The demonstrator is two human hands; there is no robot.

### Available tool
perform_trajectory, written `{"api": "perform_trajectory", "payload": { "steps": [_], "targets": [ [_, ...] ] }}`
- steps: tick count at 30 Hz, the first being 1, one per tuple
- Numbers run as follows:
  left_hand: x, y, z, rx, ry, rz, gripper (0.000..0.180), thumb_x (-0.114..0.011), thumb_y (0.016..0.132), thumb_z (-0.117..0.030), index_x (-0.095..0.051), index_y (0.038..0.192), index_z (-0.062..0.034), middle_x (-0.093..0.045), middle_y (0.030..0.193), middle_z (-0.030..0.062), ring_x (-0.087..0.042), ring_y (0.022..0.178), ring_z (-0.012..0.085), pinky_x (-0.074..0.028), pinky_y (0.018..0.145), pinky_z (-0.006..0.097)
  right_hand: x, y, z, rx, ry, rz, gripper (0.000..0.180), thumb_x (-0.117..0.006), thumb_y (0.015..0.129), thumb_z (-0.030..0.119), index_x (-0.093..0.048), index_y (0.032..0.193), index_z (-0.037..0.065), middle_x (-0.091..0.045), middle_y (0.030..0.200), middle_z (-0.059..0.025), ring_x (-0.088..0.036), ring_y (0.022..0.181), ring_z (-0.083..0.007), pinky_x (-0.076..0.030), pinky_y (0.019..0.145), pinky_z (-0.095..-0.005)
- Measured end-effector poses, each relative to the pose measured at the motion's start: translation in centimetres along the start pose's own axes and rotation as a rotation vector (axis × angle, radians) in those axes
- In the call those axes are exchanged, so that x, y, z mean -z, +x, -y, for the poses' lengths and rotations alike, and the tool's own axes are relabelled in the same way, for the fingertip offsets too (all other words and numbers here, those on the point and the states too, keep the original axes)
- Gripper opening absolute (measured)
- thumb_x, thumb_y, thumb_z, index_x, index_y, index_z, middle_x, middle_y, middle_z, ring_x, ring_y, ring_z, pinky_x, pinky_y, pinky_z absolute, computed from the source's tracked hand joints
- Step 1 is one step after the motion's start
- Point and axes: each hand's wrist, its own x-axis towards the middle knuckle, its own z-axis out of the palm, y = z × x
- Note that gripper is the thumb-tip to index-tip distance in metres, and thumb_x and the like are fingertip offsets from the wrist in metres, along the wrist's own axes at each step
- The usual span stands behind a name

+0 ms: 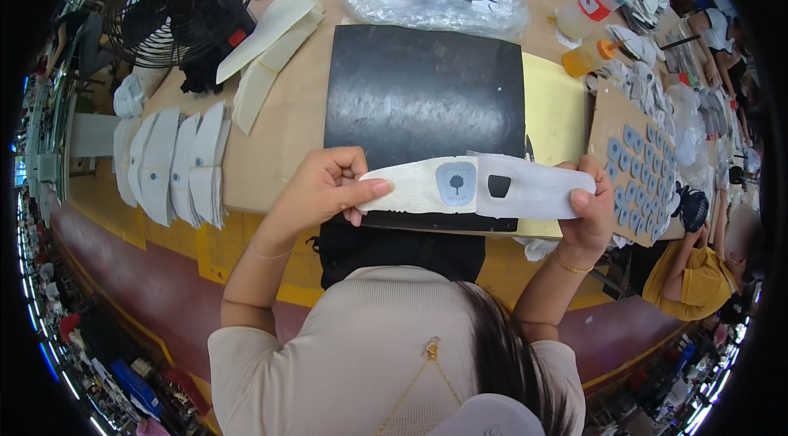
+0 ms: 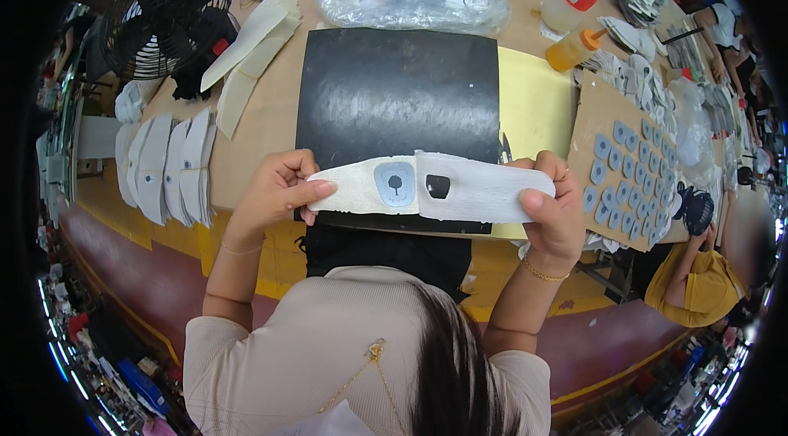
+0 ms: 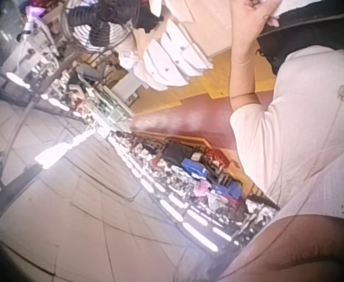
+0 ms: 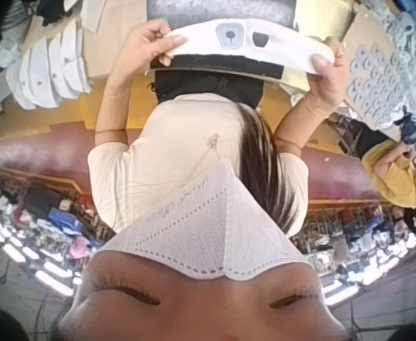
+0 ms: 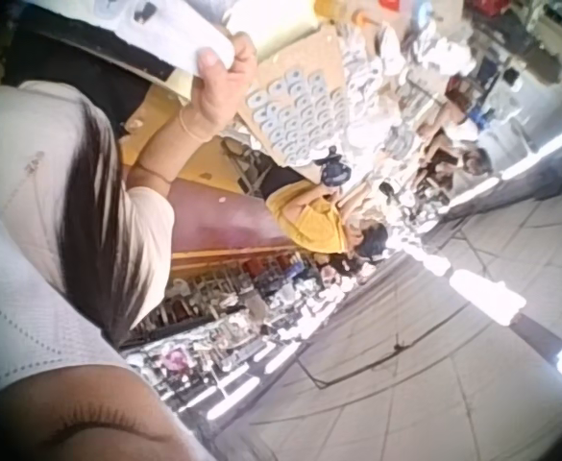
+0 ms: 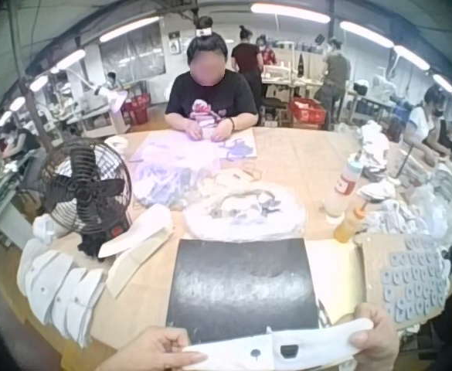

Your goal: The person uses a craft knife to trim a white curved mask piece, then peels a backing and presses a blue sticker into a central cutout. She repeats this with additional mask pieces, applies glue from a squeeze bottle, and presses the pieces together on a black work mat.

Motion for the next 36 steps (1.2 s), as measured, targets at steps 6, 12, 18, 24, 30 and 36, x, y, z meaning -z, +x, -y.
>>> {"api": "perform_trajectory", "payload": {
  "steps": [6,12,18,24,30,36],
  "targets": [
    [0.0,-0.7,-0.8,-0.003,-0.061,0.026,0.03,-0.078,0.09,-0.014,-0.054,0.074,-0.0063,-0.063,0.066,0.0019,-0.06,0.052,0.0032,-0.047,0.045,0.016,0.0,-0.3,0.2,0.026,0.023,-0.005,0.035,-0.079,0.083,0.013,-0.044,0.083,0.01,-0.07,0.102,-0.0215,-0.064,0.084,-0.0171,-0.052,0.073,-0.0289],
    [0.0,-1.5,-1.4,-0.032,-0.082,0.021,0.03,-0.08,0.089,-0.015,-0.056,0.075,-0.0053,-0.063,0.068,0.0022,-0.06,0.053,0.0031,-0.048,0.046,0.016,-0.3,-0.3,0.4,0.059,0.01,-0.018,0.036,-0.081,0.082,0.015,-0.045,0.082,0.01,-0.07,0.099,-0.0223,-0.065,0.082,-0.0187,-0.053,0.072,-0.0299],
    [0.1,-1.8,-2.4,-0.01,-0.103,0.069,0.025,-0.079,0.087,-0.01,-0.057,0.076,-0.0049,-0.064,0.074,0.0048,-0.063,0.062,0.006,-0.052,0.054,0.018,-1.3,-0.5,0.8,0.087,0.007,-0.04,0.038,-0.081,0.081,0.015,-0.043,0.084,0.011,-0.067,0.091,-0.0167,-0.063,0.076,-0.016,-0.054,0.07,-0.0277],
    [-0.9,-0.5,-0.9,-0.184,-0.531,0.325,0.022,-0.076,0.084,-0.014,-0.057,0.076,-0.0088,-0.067,0.116,0.0211,-0.065,0.107,0.0208,-0.053,0.083,0.031,-0.3,-0.5,0.1,0.042,-0.012,-0.014,0.035,-0.08,0.083,0.017,-0.046,0.082,0.009,-0.069,0.103,-0.0215,-0.062,0.086,-0.0172,-0.051,0.076,-0.0295],
    [-1.7,0.3,1.0,-0.082,-0.927,0.395,0.017,-0.071,0.085,-0.017,-0.056,0.08,-0.0121,-0.058,0.135,0.0225,-0.066,0.109,0.0289,-0.057,0.084,0.032,-0.5,-1.0,-0.2,-0.009,-0.306,-0.14,0.025,-0.077,0.087,0.012,-0.054,0.093,0.003,-0.068,0.114,-0.0187,-0.062,0.095,-0.0169,-0.049,0.088,-0.0313],
    [-2.2,0.7,1.4,-0.057,-1.041,0.43,0.018,-0.07,0.085,-0.017,-0.054,0.078,-0.0123,-0.058,0.132,0.0203,-0.066,0.11,0.0318,-0.061,0.079,0.029,-4.5,0.5,-1.1,0.439,-0.896,-0.485,0.017,-0.072,0.088,0.003,-0.068,0.105,0.002,-0.067,0.127,-0.0171,-0.064,0.114,-0.0254,-0.049,0.101,-0.0359]
  ]
}}
